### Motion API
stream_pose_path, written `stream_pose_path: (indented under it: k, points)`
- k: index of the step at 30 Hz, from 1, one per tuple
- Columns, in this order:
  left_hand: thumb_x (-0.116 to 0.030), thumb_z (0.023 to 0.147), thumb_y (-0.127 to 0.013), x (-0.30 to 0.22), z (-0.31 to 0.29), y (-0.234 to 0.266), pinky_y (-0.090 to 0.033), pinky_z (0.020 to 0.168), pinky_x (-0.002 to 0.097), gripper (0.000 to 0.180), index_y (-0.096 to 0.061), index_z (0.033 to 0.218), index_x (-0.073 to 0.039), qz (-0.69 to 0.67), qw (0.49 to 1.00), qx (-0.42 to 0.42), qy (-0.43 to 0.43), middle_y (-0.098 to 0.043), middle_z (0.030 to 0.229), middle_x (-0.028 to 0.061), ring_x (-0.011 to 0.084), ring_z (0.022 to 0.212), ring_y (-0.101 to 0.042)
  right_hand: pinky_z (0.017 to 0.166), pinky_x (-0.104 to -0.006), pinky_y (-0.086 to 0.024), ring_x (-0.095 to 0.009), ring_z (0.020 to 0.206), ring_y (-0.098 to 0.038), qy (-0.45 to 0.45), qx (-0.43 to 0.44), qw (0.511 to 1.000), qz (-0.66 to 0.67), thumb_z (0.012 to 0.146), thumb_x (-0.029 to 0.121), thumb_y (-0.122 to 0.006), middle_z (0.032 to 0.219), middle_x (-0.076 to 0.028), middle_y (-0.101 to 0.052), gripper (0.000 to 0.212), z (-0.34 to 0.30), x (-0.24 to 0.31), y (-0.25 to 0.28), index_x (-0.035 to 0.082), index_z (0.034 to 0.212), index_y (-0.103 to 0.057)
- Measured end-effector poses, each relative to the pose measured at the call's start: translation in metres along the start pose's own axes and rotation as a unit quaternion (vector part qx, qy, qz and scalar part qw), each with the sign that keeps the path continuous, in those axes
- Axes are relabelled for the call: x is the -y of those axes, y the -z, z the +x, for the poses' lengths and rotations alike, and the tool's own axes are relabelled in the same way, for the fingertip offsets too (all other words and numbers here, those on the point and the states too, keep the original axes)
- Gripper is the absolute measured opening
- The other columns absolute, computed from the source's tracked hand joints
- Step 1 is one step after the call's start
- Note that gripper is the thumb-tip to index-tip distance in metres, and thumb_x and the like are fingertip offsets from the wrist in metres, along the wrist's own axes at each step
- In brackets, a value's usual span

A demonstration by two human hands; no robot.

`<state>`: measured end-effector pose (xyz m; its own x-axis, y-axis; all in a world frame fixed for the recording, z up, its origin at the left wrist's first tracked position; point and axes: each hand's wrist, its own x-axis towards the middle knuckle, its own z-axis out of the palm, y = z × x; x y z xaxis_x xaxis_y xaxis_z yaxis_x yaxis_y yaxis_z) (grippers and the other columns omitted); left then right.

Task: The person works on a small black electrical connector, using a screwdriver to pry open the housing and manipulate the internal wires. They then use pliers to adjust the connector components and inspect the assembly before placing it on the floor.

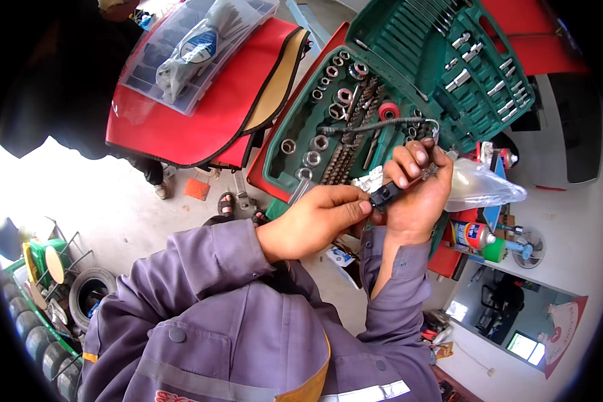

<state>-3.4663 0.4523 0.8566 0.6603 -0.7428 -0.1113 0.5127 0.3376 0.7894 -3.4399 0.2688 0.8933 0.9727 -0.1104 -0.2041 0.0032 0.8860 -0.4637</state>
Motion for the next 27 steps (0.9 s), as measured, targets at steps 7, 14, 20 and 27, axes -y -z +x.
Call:
stream_pose_path:
  k: [7, 14, 20, 27]
  points:
    - [-0.027, 0.104, -0.053, -0.006, -0.004, -0.025, -0.024, 0.051, 0.0218, 0.029, -0.064, 0.102, -0.001, -0.035, 0.999, -0.018, 0.036, -0.038, 0.067, -0.0081, 0.0027, 0.056, -0.031, 0.044, -0.0250, -0.037, -0.011, 0.056, -0.043, -0.018, 0.072, 0.985, 0.158, 0.095, 0.016, -0.054, 0.068, -0.001, -0.048, 0.018, 0.002, -0.004, 0.014, -0.001, 0.097, -0.057]
    - [-0.018, 0.098, -0.055, -0.004, -0.002, -0.042, -0.024, 0.046, 0.0237, 0.019, -0.061, 0.086, -0.004, -0.015, 0.995, -0.066, 0.077, -0.047, 0.064, -0.0038, 0.0044, 0.050, -0.034, 0.037, -0.0229, -0.029, -0.006, 0.050, -0.033, -0.044, 0.040, 0.989, 0.133, 0.100, 0.020, -0.050, 0.061, 0.005, -0.038, 0.017, -0.013, -0.008, 0.014, 0.006, 0.107, -0.058]
    - [-0.017, 0.092, -0.056, -0.006, -0.004, -0.047, -0.025, 0.045, 0.0259, 0.019, -0.057, 0.079, -0.004, -0.107, 0.984, -0.075, 0.120, -0.044, 0.061, -0.0010, 0.0078, 0.047, -0.034, 0.040, -0.0237, -0.033, -0.008, 0.052, -0.035, -0.053, 0.130, 0.983, 0.117, 0.100, 0.015, -0.047, 0.064, 0.002, -0.041, 0.024, -0.013, -0.004, 0.006, -0.003, 0.113, -0.057]
    - [-0.019, 0.095, -0.054, -0.001, -0.015, -0.035, -0.036, 0.056, 0.0254, 0.023, -0.065, 0.092, 0.001, -0.005, 0.997, -0.040, 0.059, -0.052, 0.068, 0.0036, 0.0105, 0.058, -0.046, 0.055, -0.0313, -0.043, -0.013, 0.059, -0.049, -0.004, 0.055, 0.998, -0.018, 0.097, 0.027, -0.054, 0.072, 0.000, -0.051, 0.024, -0.007, 0.021, 0.011, 0.005, 0.104, -0.060]
